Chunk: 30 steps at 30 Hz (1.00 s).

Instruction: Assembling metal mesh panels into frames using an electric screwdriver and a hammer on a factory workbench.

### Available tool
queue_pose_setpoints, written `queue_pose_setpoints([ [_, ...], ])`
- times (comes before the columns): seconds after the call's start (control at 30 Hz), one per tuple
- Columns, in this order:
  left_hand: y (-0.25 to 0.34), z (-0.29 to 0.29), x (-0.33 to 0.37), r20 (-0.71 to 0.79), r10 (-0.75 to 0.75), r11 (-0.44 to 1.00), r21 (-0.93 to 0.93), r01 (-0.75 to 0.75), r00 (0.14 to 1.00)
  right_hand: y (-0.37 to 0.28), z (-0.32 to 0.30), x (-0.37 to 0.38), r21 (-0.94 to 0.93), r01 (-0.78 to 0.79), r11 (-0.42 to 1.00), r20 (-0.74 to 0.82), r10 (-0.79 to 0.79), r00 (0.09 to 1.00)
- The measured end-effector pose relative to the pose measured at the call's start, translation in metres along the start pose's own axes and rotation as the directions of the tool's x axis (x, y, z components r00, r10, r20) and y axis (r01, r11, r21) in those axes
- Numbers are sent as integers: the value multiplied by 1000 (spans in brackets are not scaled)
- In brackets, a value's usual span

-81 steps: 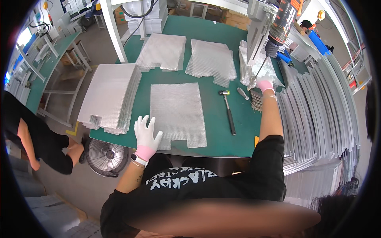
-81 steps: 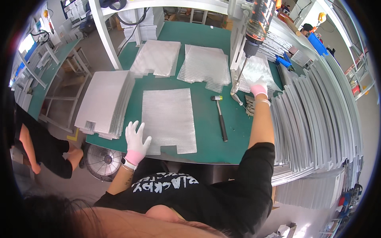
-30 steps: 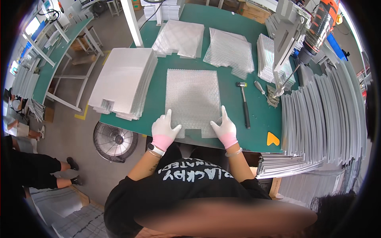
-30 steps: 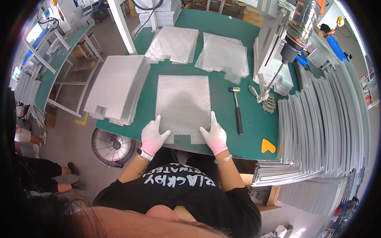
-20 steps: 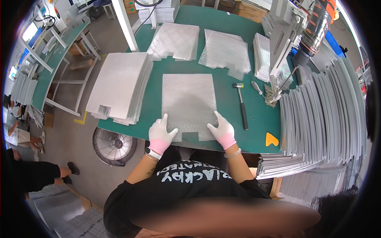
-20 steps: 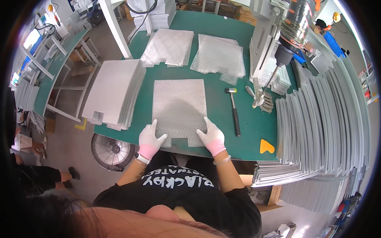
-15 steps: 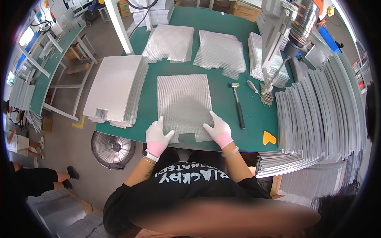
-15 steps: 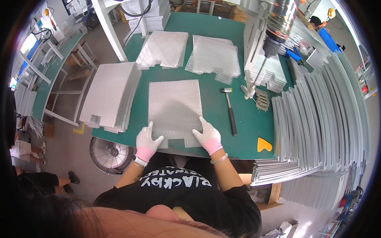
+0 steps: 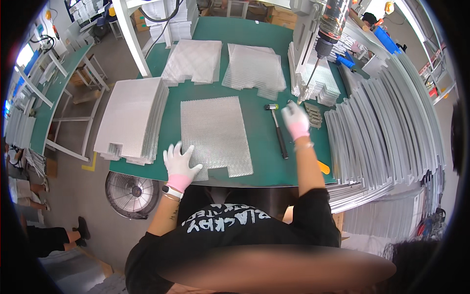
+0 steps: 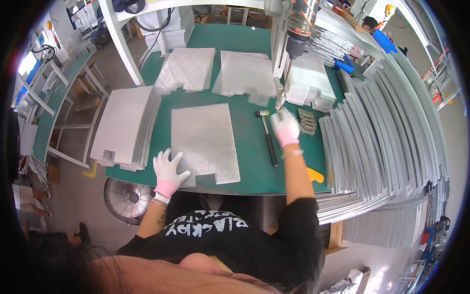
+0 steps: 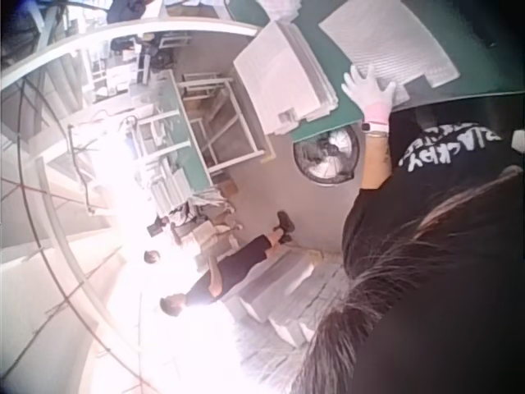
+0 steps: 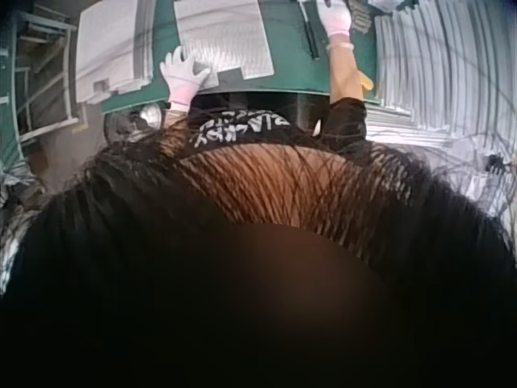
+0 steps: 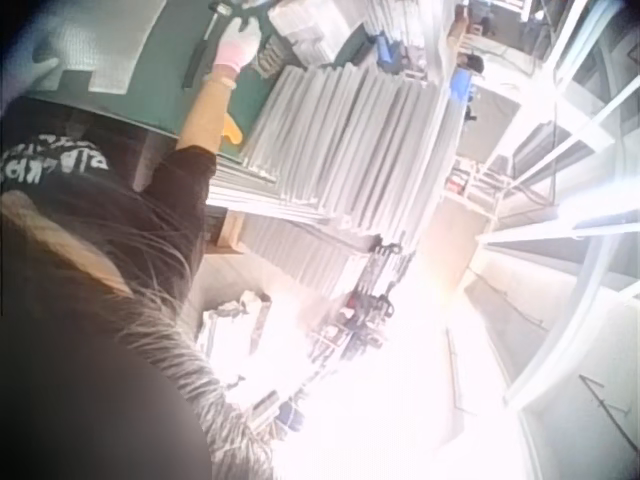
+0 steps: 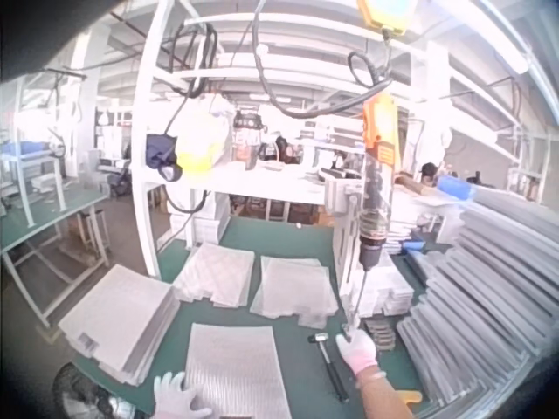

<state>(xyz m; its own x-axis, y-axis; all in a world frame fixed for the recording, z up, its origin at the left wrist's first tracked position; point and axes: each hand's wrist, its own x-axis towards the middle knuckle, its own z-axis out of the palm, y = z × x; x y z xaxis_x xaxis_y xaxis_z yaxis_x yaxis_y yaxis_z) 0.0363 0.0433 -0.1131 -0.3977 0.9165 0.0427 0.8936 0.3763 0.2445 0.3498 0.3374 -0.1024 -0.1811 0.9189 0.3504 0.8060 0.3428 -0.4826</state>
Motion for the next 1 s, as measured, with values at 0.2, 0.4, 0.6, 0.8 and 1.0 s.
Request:
queue_pose_setpoints([
  [0.2, -22, 27, -8, 95, 211, 975, -94, -203, 973, 142, 0, 73, -371, -477, 797, 15, 519, 855],
  [0.4, 1, 15, -65, -113, 108, 994, 25, -105, 988, 112, 18, 67, -495, -473, 728, -115, 485, 867],
  [0.6, 1, 19, -106, -252, 499, 788, -266, -555, 829, 112, -6, 73, -469, -432, 770, -122, 427, 896],
  [0.8, -19, 80, -137, 472, 408, 355, -871, 341, 782, 110, -25, 37, 65, -260, 964, -126, 266, 956],
  [1.0, -5, 89, -132, 594, 54, -214, -778, 590, 803, -49, -45, -138, 753, -264, 602, 194, 180, 964],
])
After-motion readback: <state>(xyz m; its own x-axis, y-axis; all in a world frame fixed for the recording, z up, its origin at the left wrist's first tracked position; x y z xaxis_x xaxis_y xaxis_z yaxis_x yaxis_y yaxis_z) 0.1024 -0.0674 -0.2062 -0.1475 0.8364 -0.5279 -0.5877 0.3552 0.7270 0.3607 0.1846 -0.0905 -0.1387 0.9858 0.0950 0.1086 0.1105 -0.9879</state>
